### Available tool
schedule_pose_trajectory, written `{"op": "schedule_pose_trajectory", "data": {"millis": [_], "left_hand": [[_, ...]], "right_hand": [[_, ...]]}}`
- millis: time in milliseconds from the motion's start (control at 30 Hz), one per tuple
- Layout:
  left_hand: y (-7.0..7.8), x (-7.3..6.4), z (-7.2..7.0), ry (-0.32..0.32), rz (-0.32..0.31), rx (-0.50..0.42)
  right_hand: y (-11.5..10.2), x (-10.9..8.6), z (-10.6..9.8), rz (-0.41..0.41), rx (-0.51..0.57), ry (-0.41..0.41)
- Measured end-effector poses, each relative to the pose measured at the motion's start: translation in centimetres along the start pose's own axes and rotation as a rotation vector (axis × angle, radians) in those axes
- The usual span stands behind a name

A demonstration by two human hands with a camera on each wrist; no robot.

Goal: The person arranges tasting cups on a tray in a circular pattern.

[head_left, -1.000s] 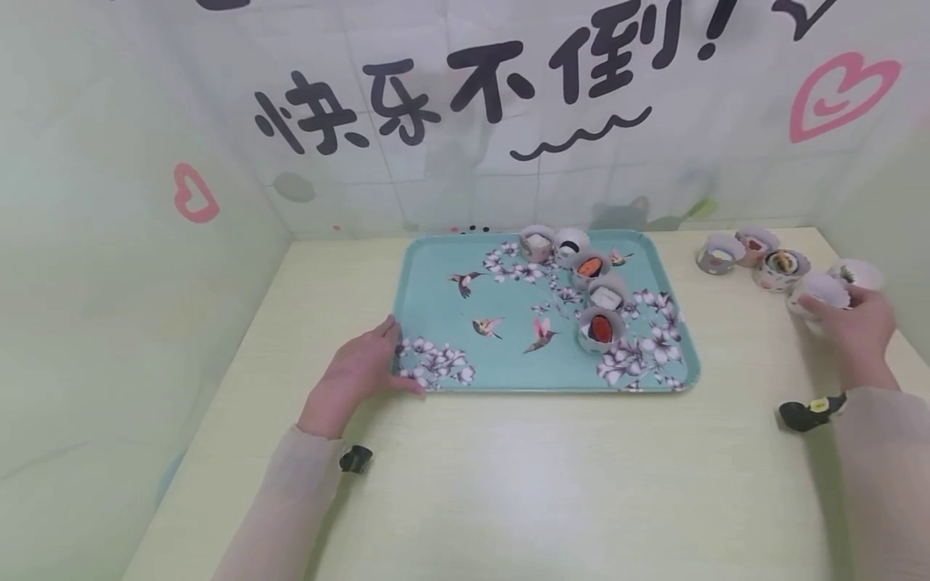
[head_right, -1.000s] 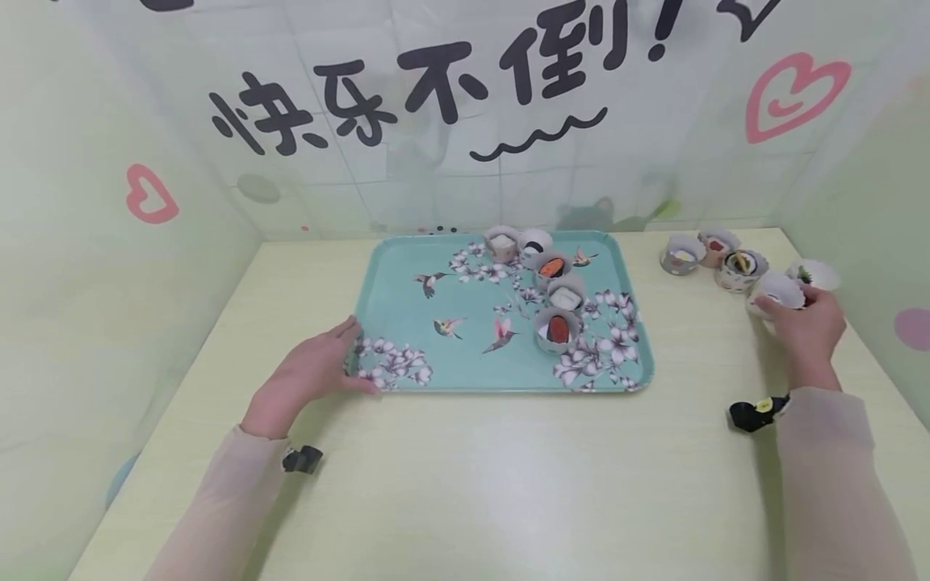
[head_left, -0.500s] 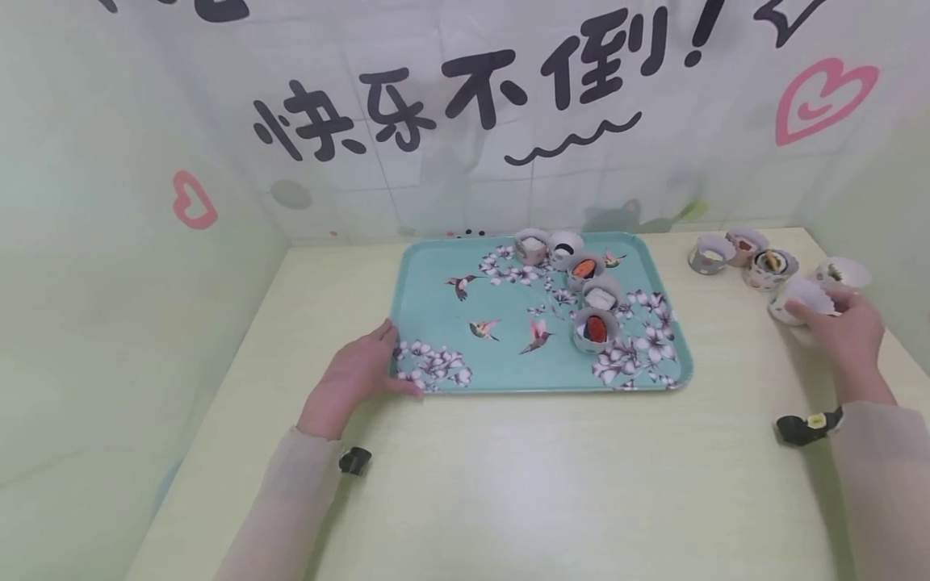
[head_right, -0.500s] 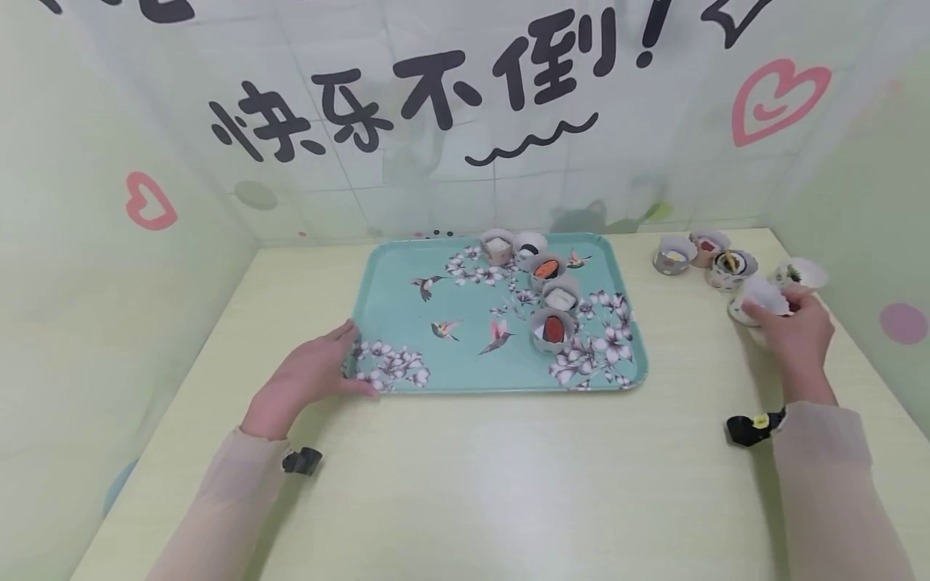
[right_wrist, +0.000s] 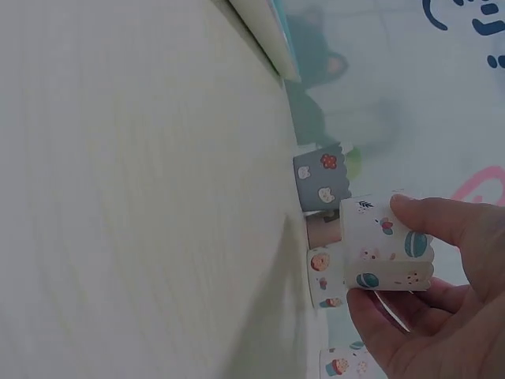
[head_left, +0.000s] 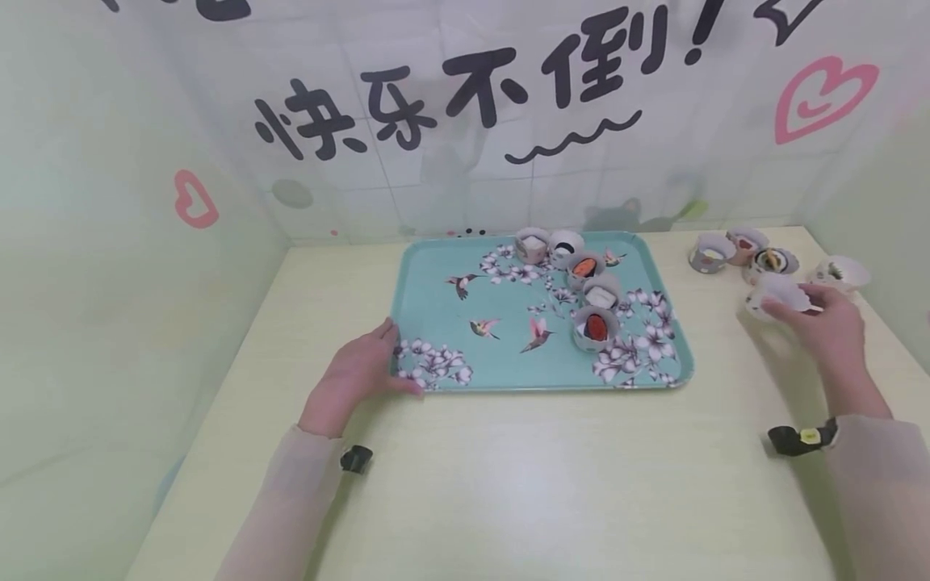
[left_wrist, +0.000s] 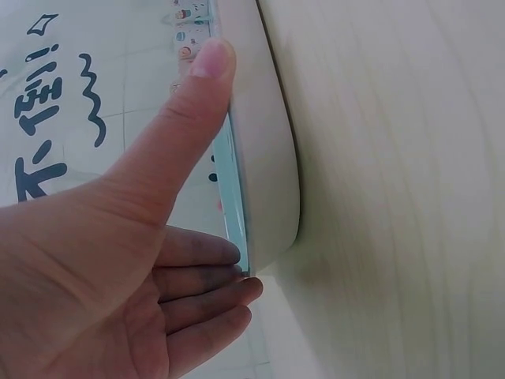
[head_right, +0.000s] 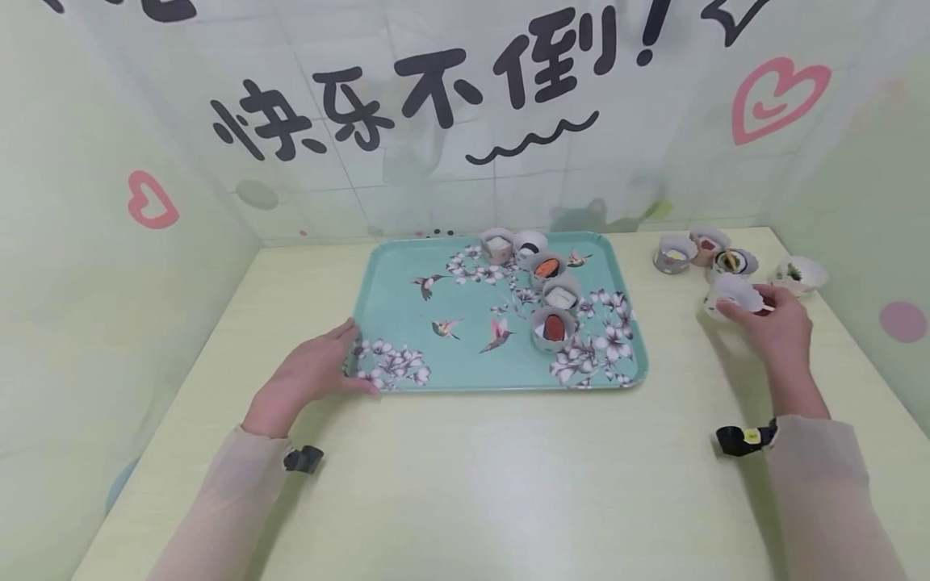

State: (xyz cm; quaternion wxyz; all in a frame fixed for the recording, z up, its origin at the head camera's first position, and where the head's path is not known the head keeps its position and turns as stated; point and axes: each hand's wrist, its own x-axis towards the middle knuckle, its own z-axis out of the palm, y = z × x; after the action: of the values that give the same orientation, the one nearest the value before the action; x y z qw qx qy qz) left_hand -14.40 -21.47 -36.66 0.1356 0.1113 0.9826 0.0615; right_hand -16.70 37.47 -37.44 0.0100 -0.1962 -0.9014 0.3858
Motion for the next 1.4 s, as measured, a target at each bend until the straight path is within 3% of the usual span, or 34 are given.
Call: {"op": "schedule_pose_trajectory", "data": {"millis": [800, 1400], "left_hand": [[0.1, 0.2, -0.3, -0.037, -0.024, 0.004], [0.2, 0.2, -0.4, -0.041, -0.027, 0.013]], "right_hand": [[-4.1, -2.8, 3.2, -0.274, -0.028, -0.168], [-7.2, -5.9, 4.8, -0.361, -0.007, -0.23]]}}
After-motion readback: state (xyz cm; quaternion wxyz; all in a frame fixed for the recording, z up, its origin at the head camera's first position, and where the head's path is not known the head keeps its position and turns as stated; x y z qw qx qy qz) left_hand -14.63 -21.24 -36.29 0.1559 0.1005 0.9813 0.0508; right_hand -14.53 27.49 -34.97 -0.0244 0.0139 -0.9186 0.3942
